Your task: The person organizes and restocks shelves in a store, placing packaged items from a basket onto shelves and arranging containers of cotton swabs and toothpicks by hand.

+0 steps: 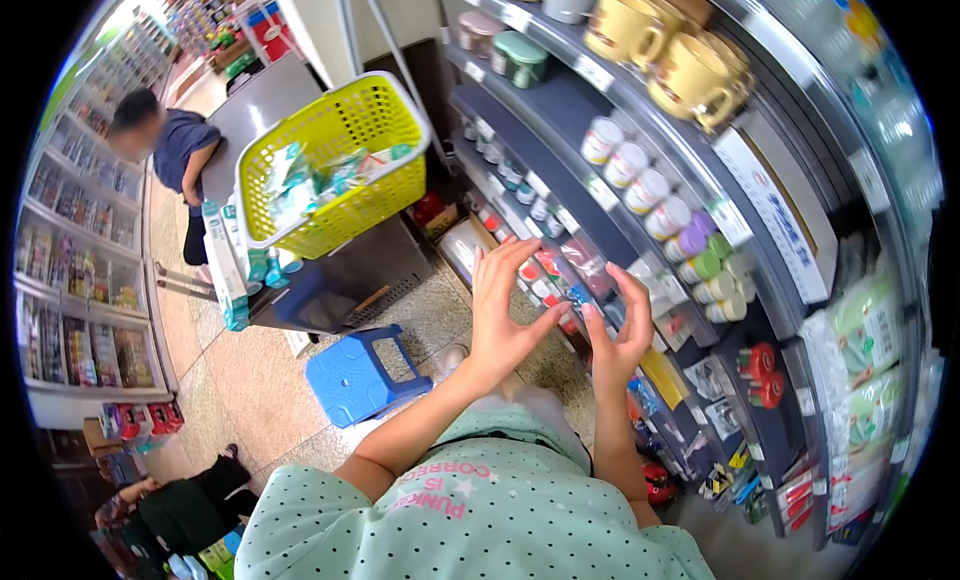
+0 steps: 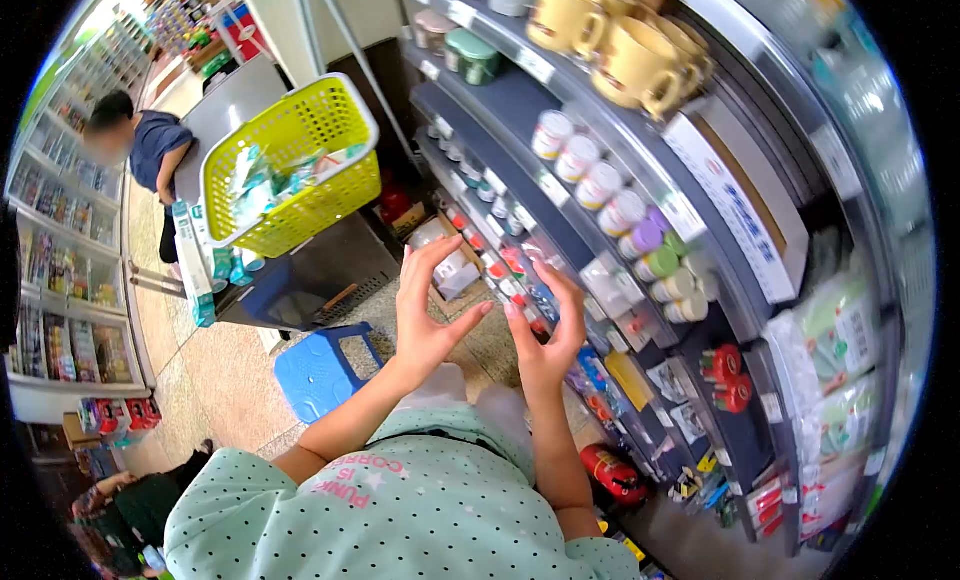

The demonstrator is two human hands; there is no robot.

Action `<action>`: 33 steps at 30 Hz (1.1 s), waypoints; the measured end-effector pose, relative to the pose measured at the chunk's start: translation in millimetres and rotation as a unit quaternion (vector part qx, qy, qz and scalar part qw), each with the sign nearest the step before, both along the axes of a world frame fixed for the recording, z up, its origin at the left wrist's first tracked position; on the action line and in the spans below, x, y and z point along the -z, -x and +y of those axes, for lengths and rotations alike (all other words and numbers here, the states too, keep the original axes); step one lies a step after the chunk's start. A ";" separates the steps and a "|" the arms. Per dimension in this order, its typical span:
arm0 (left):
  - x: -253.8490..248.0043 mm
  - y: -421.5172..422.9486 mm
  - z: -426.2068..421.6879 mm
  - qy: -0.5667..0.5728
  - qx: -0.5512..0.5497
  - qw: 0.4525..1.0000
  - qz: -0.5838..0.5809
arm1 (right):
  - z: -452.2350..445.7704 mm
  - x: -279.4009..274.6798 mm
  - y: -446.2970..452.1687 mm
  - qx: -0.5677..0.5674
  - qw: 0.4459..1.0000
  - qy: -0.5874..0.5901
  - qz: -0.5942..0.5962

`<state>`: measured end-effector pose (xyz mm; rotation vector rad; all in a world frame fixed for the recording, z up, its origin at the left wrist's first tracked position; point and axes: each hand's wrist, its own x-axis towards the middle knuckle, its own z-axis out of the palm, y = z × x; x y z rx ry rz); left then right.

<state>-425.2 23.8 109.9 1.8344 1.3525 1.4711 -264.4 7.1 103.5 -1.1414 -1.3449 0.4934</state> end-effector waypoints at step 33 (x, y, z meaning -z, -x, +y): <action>7.6 211.1 114.7 0.072 -0.170 0.981 0.066 | 167.4 4.0 169.5 -0.210 0.978 0.001 -0.007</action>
